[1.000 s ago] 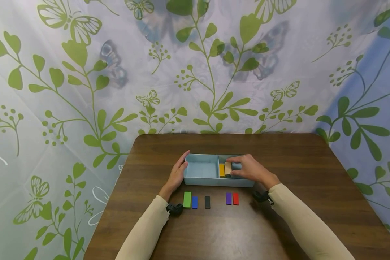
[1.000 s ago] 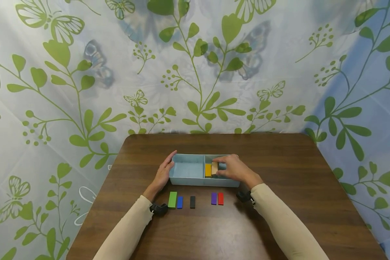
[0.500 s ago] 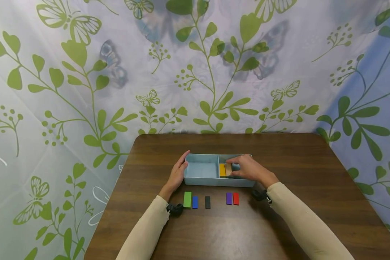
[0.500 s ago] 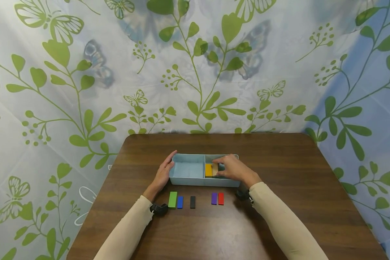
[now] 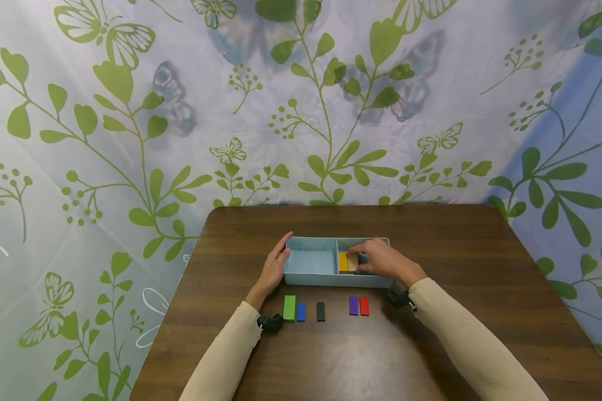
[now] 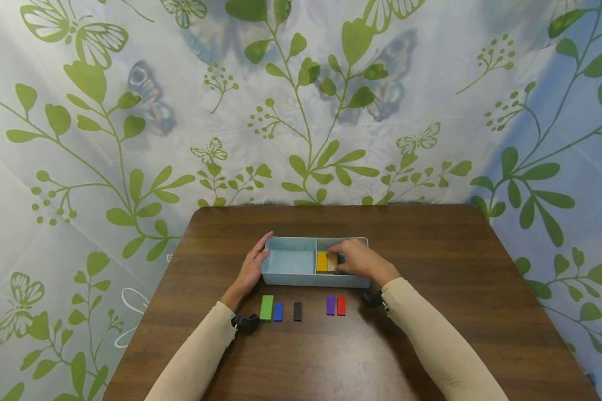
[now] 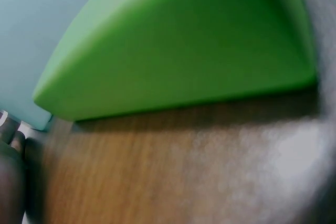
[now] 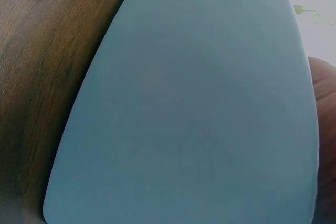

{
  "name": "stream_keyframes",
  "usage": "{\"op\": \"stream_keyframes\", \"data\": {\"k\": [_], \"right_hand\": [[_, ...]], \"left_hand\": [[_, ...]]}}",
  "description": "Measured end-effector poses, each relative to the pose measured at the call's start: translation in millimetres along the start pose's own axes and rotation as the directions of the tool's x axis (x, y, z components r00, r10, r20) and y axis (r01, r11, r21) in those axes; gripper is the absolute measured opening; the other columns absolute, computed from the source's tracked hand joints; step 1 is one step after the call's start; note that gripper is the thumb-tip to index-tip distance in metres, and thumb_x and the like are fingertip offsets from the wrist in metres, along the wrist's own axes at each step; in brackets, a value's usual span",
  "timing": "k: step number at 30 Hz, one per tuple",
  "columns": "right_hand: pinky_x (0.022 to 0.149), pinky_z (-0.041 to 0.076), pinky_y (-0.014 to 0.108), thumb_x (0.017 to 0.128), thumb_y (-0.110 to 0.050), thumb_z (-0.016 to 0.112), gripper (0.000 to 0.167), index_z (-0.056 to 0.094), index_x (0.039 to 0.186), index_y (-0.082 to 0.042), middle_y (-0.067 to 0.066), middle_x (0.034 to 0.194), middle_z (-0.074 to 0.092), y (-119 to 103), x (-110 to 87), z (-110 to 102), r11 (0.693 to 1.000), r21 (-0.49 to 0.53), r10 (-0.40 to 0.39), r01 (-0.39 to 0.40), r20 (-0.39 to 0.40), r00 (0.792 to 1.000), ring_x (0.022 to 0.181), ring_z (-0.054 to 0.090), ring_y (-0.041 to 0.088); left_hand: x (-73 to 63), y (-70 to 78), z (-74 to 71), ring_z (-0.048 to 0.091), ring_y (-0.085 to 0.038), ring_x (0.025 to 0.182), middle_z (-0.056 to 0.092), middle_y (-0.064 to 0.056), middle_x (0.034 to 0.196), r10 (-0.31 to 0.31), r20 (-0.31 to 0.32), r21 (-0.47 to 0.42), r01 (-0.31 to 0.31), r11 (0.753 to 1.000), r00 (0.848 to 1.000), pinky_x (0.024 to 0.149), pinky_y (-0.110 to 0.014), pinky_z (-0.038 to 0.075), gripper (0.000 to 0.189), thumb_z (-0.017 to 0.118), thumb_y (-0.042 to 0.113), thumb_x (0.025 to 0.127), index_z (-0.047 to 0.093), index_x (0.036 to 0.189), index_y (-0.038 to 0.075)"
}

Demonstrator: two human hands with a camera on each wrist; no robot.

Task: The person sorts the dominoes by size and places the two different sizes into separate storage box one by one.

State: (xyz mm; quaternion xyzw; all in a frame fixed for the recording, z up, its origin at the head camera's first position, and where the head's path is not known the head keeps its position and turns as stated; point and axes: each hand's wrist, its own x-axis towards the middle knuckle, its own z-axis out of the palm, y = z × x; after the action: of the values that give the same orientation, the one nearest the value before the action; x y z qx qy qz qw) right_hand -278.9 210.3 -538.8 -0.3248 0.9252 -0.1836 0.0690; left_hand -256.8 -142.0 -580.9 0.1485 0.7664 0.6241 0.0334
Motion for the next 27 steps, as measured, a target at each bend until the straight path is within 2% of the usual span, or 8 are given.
{"op": "stream_keyframes", "data": {"k": [4,7,17,24,27], "right_hand": [[0.106,0.061,0.051,0.091,-0.020,0.092,0.053,0.075,0.140,-0.007,0.011,0.139,0.076,0,2.0,1,1.000,-0.014,-0.025,0.025,0.008,1.000,0.128,0.073,0.031],[0.105,0.061,0.051,0.091,-0.020,0.092,0.053,0.075,0.139,-0.006,0.011,0.138,0.077,-1,3.0,1,0.999,-0.031,-0.037,0.038,0.014,0.999,0.127,0.073,0.032],[0.105,0.061,0.051,0.092,-0.021,0.091,0.054,0.074,0.141,-0.005,0.012,0.140,0.076,-2,2.4,-5,0.999,-0.028,-0.023,0.024,0.028,0.999,0.126,0.074,0.031],[0.110,0.058,0.055,0.093,-0.023,0.090,0.057,0.072,0.144,-0.007,0.011,0.144,0.074,-2,-1.9,-10,0.998,0.059,0.023,-0.024,0.024,0.999,0.132,0.071,0.033],[0.110,0.058,0.056,0.093,-0.024,0.090,0.058,0.071,0.146,-0.008,0.011,0.145,0.073,-4,-4.3,-13,0.994,0.100,0.046,-0.046,0.007,0.999,0.132,0.071,0.033]], "left_hand": [[-6.3,18.3,0.5,0.018,-0.037,0.170,0.027,-0.014,0.181,-0.002,0.001,-0.036,0.002,0.999,1.000,0.136,-0.064,0.014,0.053,0.037,0.009,0.119,0.033,0.172,0.004],[-7.4,16.3,1.6,0.018,-0.034,0.170,0.027,-0.011,0.182,-0.010,-0.005,-0.047,0.009,0.999,1.000,0.137,-0.062,0.013,0.053,0.036,0.010,0.120,0.032,0.172,0.006],[-6.4,14.4,5.3,0.018,-0.035,0.170,0.028,-0.012,0.181,0.001,-0.029,-0.059,-0.003,0.998,1.000,0.137,-0.062,0.012,0.052,0.037,0.010,0.119,0.036,0.172,0.009],[-6.6,15.7,3.6,0.018,-0.035,0.170,0.028,-0.013,0.181,-0.008,-0.018,-0.054,0.007,0.999,1.000,0.137,-0.063,0.012,0.053,0.038,0.011,0.119,0.035,0.172,0.008],[-3.8,7.7,2.7,0.018,-0.034,0.170,0.029,-0.012,0.181,-0.015,-0.019,-0.045,0.014,0.999,1.000,0.137,-0.062,0.012,0.053,0.038,0.010,0.119,0.035,0.172,0.008]]}}
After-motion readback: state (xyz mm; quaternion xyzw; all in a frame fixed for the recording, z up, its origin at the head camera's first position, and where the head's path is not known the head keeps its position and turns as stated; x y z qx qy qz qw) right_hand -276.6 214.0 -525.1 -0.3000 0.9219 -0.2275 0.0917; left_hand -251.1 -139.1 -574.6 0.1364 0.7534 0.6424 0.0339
